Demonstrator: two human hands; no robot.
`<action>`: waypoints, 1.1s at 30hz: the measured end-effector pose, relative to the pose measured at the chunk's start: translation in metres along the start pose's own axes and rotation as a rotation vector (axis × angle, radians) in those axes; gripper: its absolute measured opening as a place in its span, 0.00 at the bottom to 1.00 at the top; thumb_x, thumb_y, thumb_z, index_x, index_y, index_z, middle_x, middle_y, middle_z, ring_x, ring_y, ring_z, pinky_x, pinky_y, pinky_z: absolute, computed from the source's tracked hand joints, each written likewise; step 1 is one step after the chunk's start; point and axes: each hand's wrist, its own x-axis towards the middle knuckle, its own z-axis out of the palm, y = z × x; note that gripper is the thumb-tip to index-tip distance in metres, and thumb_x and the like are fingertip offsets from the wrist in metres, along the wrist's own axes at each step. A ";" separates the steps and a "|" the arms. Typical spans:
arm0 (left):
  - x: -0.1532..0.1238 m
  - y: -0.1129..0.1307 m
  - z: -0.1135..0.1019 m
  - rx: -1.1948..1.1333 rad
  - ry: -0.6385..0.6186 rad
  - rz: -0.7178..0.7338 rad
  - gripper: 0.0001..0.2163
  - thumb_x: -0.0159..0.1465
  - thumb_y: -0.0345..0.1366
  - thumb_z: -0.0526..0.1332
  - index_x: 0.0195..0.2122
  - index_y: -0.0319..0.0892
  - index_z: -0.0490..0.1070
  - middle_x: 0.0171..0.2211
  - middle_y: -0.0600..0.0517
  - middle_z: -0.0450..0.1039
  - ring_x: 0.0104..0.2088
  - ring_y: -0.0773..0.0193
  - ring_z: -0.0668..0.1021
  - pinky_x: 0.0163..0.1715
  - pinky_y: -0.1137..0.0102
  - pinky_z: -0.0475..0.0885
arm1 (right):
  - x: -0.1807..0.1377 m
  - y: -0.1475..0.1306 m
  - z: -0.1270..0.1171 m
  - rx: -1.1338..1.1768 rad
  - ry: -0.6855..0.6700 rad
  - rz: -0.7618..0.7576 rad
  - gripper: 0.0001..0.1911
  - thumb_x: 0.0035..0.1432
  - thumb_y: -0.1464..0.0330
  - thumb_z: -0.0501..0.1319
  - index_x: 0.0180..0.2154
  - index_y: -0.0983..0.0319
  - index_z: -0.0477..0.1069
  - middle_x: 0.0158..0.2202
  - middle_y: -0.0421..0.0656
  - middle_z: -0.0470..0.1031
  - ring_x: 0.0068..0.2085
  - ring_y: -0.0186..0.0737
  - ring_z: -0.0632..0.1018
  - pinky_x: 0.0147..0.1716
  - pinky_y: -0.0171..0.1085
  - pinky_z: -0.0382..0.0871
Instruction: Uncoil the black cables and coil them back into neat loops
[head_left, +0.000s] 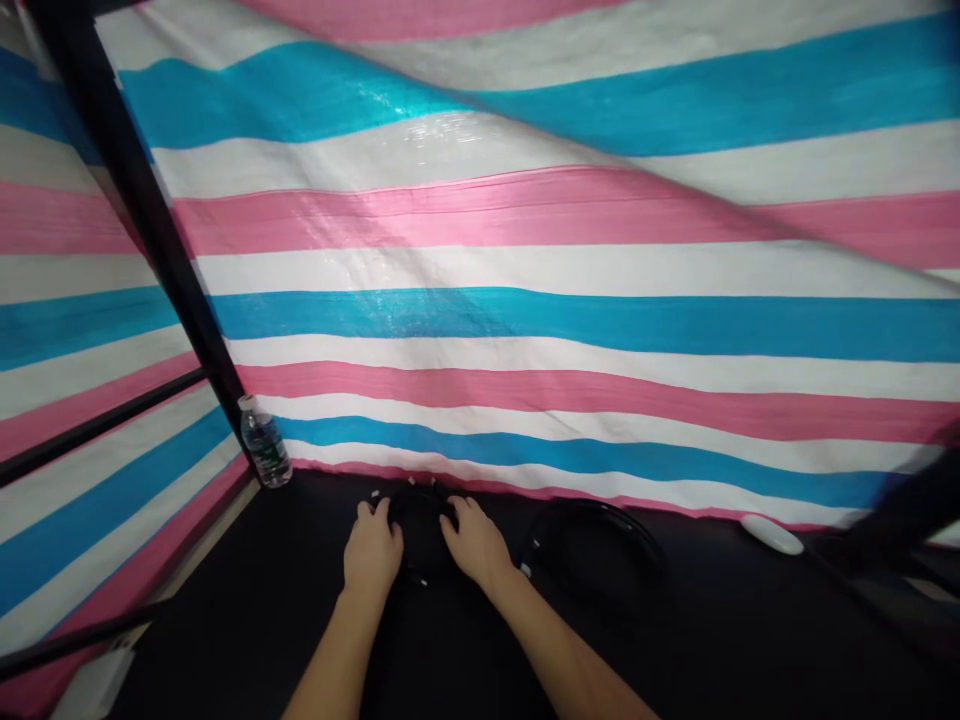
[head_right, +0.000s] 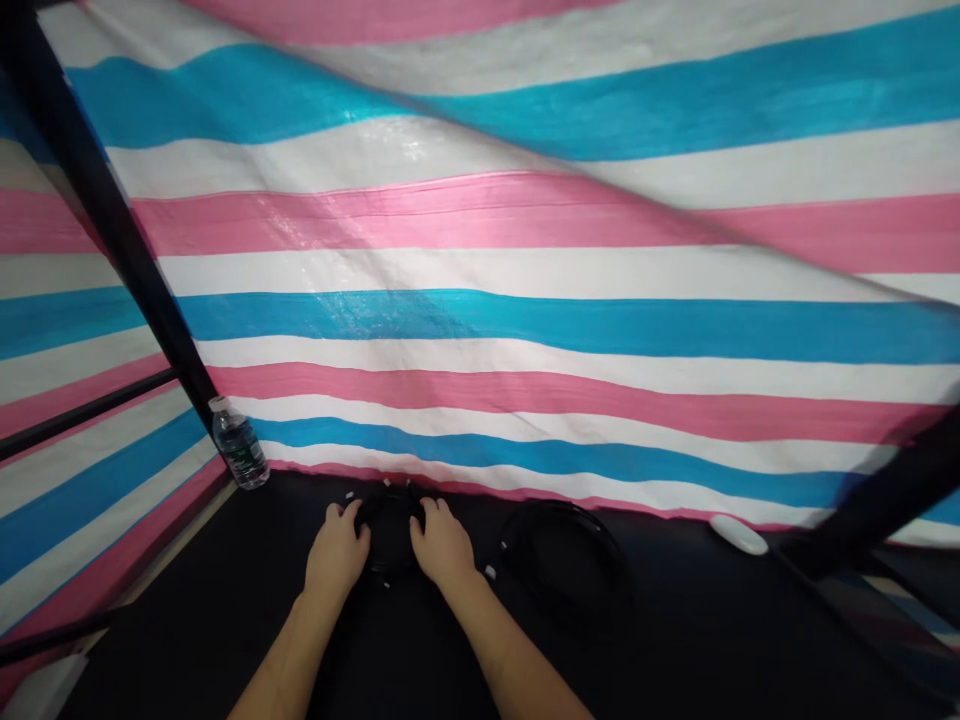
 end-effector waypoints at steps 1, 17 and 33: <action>0.000 0.000 0.000 0.002 0.001 -0.001 0.22 0.69 0.34 0.53 0.63 0.41 0.66 0.53 0.40 0.69 0.49 0.54 0.78 0.45 0.66 0.71 | 0.000 0.000 0.001 0.006 0.003 0.002 0.20 0.69 0.65 0.54 0.59 0.62 0.69 0.55 0.50 0.73 0.51 0.45 0.78 0.49 0.36 0.68; 0.006 -0.011 0.002 -0.007 0.164 0.096 0.19 0.69 0.36 0.55 0.59 0.39 0.70 0.51 0.39 0.69 0.52 0.48 0.75 0.47 0.60 0.72 | -0.013 0.000 -0.003 0.015 0.131 -0.034 0.23 0.71 0.60 0.51 0.61 0.62 0.67 0.55 0.53 0.71 0.46 0.47 0.81 0.43 0.40 0.72; -0.029 0.022 0.006 0.108 -0.086 0.569 0.14 0.65 0.40 0.61 0.50 0.46 0.77 0.46 0.44 0.77 0.47 0.49 0.78 0.48 0.57 0.71 | -0.092 0.158 -0.054 -0.258 0.217 -0.036 0.14 0.66 0.59 0.59 0.47 0.60 0.73 0.44 0.50 0.75 0.44 0.52 0.77 0.41 0.46 0.66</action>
